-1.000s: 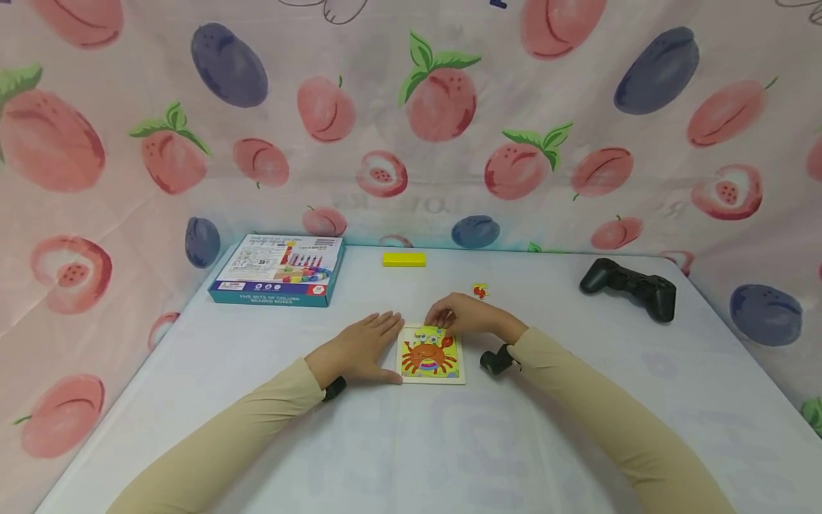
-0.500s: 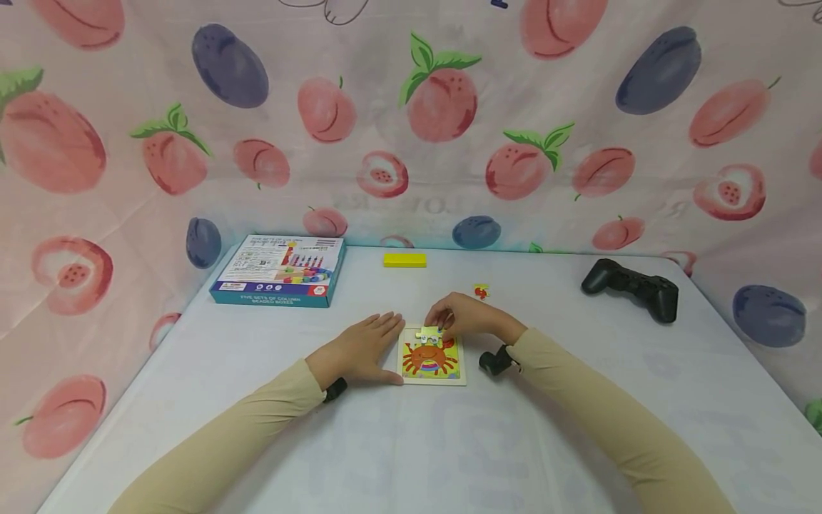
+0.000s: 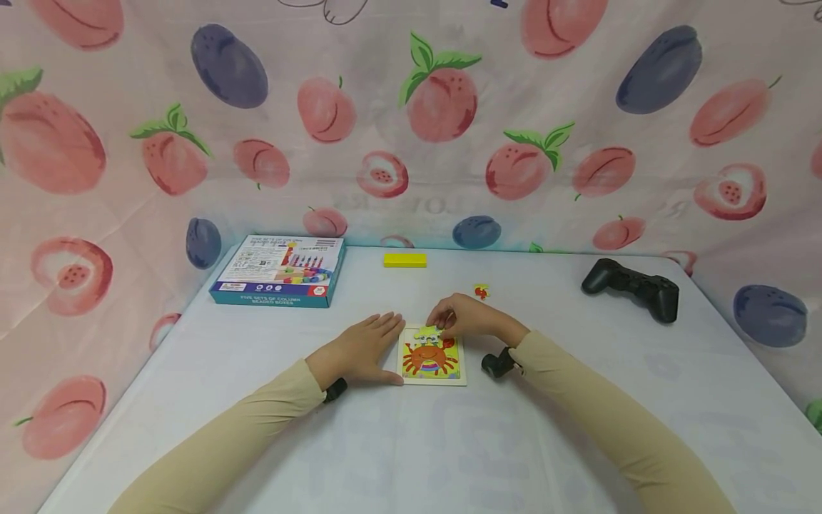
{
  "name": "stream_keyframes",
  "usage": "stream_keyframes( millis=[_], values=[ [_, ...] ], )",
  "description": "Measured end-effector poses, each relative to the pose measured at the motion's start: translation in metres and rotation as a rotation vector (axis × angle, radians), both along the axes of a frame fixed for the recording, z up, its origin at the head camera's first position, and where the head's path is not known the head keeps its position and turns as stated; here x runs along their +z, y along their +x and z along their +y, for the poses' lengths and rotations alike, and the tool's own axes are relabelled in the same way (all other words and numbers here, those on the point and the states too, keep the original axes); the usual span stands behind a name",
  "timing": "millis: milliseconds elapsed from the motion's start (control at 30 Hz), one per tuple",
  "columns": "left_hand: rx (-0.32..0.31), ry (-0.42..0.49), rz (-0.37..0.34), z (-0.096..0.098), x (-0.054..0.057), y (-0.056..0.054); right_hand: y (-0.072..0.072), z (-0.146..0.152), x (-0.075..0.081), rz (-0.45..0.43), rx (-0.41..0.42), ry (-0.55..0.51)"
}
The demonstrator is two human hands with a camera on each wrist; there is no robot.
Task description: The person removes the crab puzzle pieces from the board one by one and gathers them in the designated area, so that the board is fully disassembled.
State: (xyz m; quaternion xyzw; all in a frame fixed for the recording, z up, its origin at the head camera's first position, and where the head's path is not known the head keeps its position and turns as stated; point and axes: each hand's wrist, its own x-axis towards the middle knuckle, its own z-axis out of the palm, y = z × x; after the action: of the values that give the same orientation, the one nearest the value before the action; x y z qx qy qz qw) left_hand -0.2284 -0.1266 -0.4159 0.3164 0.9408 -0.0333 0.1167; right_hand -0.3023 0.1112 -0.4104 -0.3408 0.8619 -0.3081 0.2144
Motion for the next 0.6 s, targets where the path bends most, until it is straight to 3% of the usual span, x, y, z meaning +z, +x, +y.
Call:
stream_keyframes(
  millis=[367, 600],
  values=[
    [0.004, 0.000, 0.000, -0.001, 0.000, 0.001, 0.002, 0.003, 0.002, 0.036, -0.015, -0.018],
    [-0.006, 0.011, -0.009, -0.001, 0.003, 0.002, -0.004, 0.033, 0.006, 0.078, -0.091, -0.059]
  ],
)
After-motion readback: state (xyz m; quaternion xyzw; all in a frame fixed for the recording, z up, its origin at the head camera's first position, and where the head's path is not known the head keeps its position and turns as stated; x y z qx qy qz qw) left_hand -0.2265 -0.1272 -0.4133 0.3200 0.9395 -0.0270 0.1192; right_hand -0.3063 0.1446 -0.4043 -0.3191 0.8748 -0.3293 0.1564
